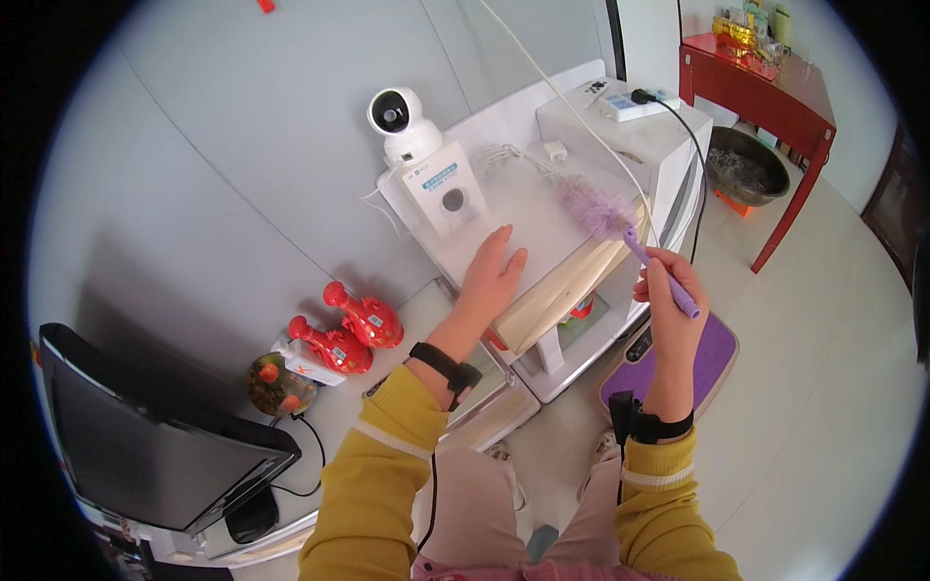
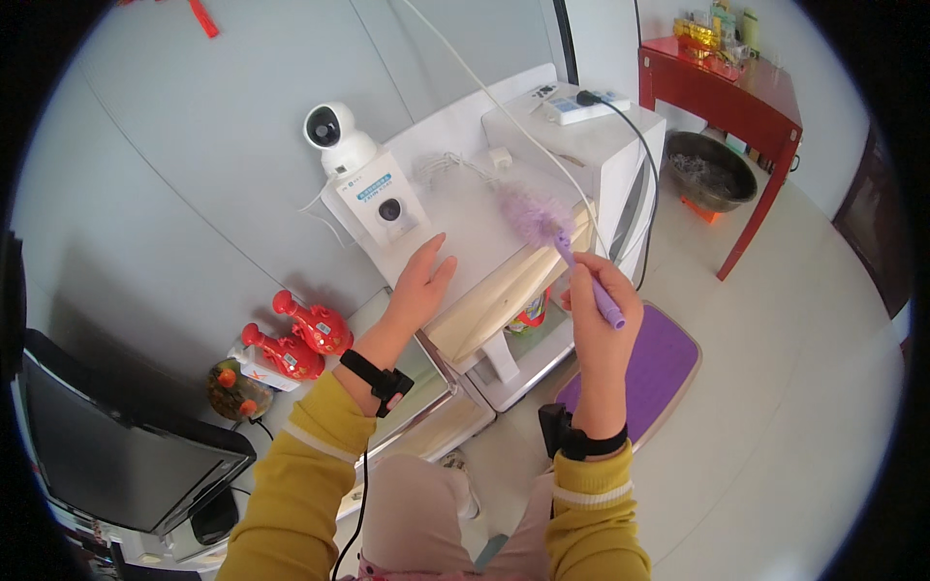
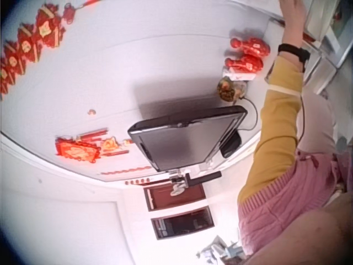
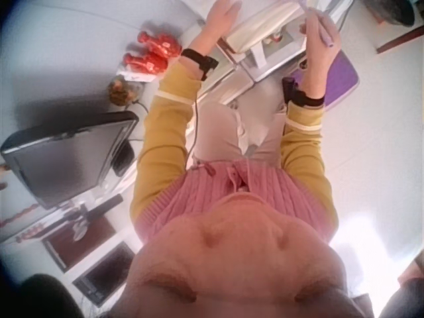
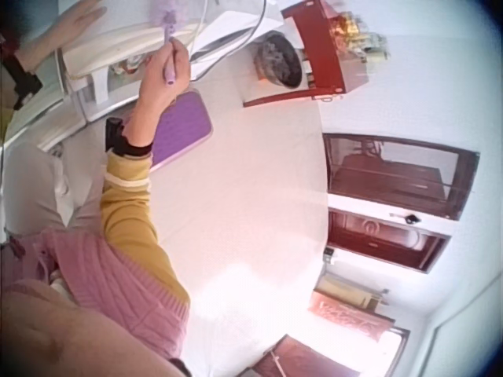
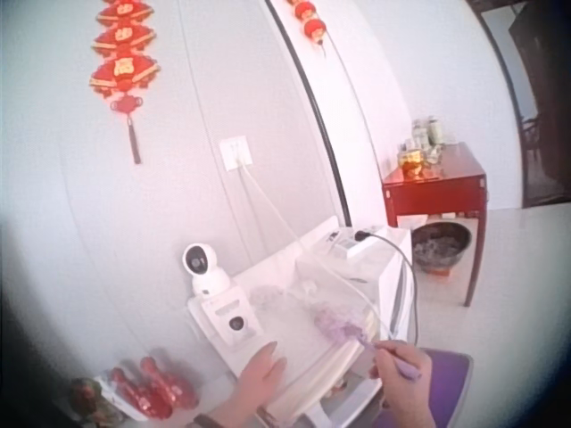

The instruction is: The person sits on the floor and uses a purple duster to clean a white cabinet, a security camera, and a purple scale. They move the camera to dust it, then return it, and continue dusting the cabinet and scale surfaces.

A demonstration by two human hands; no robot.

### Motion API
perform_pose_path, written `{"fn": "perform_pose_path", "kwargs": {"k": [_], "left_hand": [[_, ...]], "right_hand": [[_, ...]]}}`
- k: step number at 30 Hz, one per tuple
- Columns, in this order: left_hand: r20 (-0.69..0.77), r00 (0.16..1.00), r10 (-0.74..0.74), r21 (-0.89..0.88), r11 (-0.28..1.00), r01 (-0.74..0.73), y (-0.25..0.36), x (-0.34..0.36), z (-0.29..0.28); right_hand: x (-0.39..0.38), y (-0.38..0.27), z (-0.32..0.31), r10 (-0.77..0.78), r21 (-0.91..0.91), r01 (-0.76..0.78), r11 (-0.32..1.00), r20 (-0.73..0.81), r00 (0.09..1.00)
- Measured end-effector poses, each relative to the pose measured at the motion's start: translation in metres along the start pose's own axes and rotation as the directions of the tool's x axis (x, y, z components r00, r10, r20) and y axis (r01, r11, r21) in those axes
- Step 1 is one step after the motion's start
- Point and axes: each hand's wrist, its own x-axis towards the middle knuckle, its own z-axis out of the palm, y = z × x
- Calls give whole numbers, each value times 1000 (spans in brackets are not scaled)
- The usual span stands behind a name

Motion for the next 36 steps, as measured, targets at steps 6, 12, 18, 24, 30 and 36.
{"fn": "perform_pose_path", "kwargs": {"k": [6, 12, 18, 24, 30, 36], "left_hand": [[167, 982, -92, -24, 995, 97, 17, 24, 10], [118, 993, 13, 158, 987, -32, 42, 85, 13], [136, 987, 84, 435, 890, -136, 57, 134, 36], [260, 964, -59, 651, 748, -130, 46, 161, 50], [196, 977, 85, 688, 698, -199, 30, 164, 51], [-52, 970, 237, 543, 822, -172, 24, 175, 30]], "right_hand": [[10, -5, -17, -34, -99, 32, 995, -15, 999], [12, -8, -31, 205, 167, -203, 965, 5, 979], [20, -3, -33, 162, 141, -166, 976, 39, 986], [27, 4, -34, 95, 69, -94, 993, -20, 995], [39, 26, -14, -82, -38, 80, 996, -63, 995], [44, 38, 21, -12, 69, 17, 997, -78, 997]]}}
